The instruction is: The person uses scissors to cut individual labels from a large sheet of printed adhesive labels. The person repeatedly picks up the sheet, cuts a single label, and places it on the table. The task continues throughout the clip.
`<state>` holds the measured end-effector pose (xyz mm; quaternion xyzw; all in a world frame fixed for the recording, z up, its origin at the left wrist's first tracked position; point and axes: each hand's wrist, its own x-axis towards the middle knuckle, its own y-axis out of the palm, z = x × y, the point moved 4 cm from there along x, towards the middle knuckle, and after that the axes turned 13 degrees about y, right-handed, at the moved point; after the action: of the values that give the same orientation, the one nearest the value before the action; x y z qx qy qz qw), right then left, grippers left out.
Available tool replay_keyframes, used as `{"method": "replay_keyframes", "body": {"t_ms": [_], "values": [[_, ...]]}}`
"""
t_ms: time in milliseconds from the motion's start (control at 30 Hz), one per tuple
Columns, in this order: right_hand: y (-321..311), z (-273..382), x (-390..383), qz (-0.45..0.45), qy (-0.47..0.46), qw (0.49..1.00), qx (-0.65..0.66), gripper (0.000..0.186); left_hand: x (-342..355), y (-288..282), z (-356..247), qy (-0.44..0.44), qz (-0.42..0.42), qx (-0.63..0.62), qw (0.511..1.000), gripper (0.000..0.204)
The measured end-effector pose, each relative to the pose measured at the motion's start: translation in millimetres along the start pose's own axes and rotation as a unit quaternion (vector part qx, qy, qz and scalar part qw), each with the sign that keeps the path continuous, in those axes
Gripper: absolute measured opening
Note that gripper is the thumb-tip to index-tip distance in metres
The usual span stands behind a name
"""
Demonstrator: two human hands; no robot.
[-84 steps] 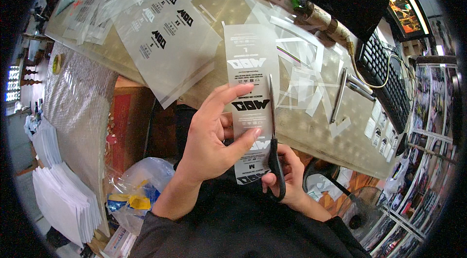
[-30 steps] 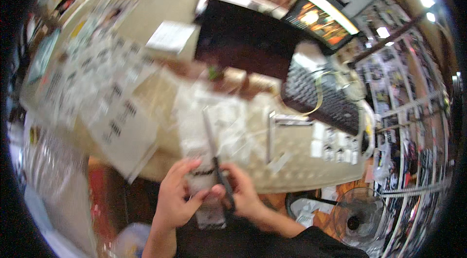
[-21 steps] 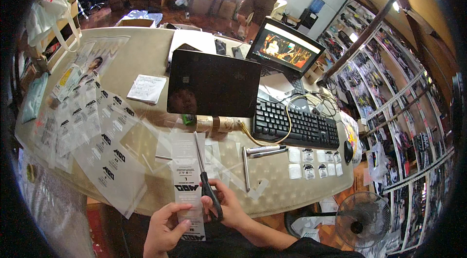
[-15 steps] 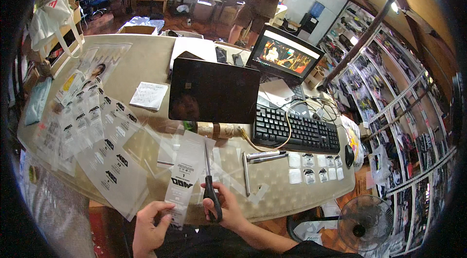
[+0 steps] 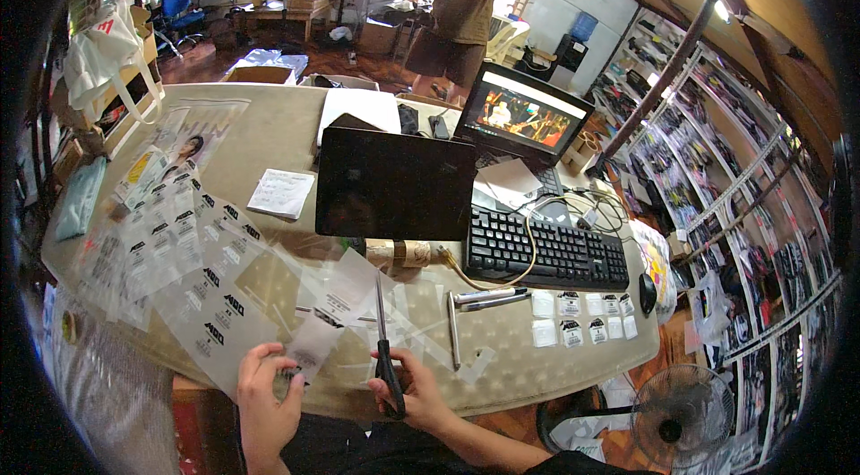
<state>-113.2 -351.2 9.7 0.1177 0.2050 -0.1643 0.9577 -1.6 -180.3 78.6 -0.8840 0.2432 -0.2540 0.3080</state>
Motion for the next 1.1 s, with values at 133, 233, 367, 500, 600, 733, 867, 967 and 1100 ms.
{"method": "replay_keyframes", "body": {"t_ms": [133,233,367,500,600,733,867,967,1100], "values": [[1.5,-4.5,0.7,0.008,-0.002,1.0,-0.012,0.047,25.3,10.5,-16.1,0.041,-0.056,-0.048,0.996,0.042],[2.1,-5.6,0.2,0.023,-0.016,1.0,-0.003,0.048,54.8,34.8,-8.7,0.076,-0.072,-0.169,0.98,0.053],[5.2,-3.2,-1.4,0.02,-0.063,0.997,-0.027,0.047,76.0,64.8,3.2,0.005,-0.051,-0.43,0.901,0.048],[1.9,-8.6,2.2,0.023,-0.058,0.997,-0.047,0.048,79.1,66.3,-2.5,-0.004,-0.051,-0.47,0.881,0.031],[1.9,-6.9,2.4,0.027,-0.047,0.998,-0.039,0.05,80.6,56.0,-6.9,0.008,-0.07,-0.396,0.916,0.019],[1.9,-6.7,2.2,0.027,-0.03,0.999,0.025,0.051,81.4,50.8,-15.8,0.011,-0.05,-0.383,0.922,0.015],[-0.1,-3.6,0.9,0.026,0.02,0.997,0.069,0.05,80.0,55.7,-26.1,0.033,-0.057,-0.348,0.935,0.017],[1.3,3.8,-0.4,0.014,0.0,0.998,0.064,0.049,76.3,59.0,-25.8,0.047,-0.059,-0.331,0.941,0.02],[3.6,2.1,-0.4,0.007,-0.009,0.994,0.11,0.048,70.9,57.9,-28.8,0.021,-0.04,-0.249,0.967,0.025]]}}
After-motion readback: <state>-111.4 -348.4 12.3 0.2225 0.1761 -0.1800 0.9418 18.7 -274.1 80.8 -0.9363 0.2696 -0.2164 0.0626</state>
